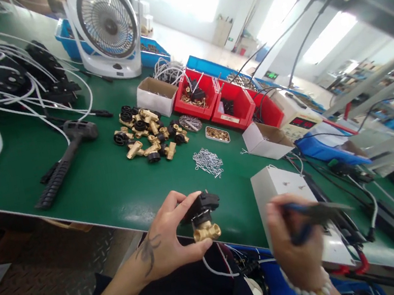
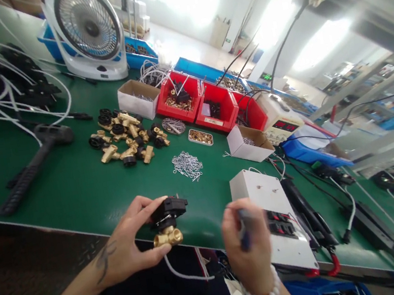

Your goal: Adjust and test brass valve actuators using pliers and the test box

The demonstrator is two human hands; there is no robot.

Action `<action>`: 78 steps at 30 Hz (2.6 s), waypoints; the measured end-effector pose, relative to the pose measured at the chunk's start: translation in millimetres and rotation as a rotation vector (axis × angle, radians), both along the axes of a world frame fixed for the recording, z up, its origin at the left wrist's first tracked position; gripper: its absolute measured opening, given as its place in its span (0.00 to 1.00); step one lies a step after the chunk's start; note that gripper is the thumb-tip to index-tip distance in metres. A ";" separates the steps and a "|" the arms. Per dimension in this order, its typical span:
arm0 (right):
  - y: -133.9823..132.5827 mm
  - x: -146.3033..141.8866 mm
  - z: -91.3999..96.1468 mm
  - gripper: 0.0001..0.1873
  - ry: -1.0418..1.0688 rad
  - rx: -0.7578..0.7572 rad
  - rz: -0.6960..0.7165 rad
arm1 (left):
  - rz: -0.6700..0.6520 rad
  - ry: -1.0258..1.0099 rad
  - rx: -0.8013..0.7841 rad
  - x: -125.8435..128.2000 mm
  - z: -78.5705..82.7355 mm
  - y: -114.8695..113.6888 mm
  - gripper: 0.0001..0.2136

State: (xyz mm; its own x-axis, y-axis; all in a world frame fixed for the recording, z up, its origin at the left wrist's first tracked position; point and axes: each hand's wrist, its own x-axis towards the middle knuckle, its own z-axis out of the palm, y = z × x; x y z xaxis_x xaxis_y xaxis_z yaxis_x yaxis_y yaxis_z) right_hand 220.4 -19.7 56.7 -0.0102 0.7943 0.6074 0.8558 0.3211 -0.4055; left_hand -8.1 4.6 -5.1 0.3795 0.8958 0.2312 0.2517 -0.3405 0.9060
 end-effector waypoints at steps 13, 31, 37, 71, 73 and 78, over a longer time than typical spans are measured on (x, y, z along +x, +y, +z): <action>0.9 -0.4 7.3 0.10 -0.283 -0.382 0.198 | 0.028 0.004 -0.009 2.8 2.2 1.0 0.32; -0.8 5.9 2.5 0.06 -0.100 -0.039 -0.037 | 0.017 0.017 0.027 4.6 2.6 1.4 0.32; 0.5 0.5 12.2 0.08 -0.275 -0.184 0.133 | 0.030 -0.003 0.034 6.7 2.9 1.0 0.31; 1.4 5.7 12.5 0.10 -0.219 0.005 0.046 | 0.032 0.008 0.041 9.5 5.8 1.5 0.31; 0.4 3.7 10.8 0.10 -0.214 0.030 0.045 | 0.034 0.015 0.045 10.1 6.6 1.9 0.31; 1.9 1.3 5.3 0.15 -0.522 -0.233 0.199 | 0.039 0.012 0.045 11.3 7.1 2.7 0.31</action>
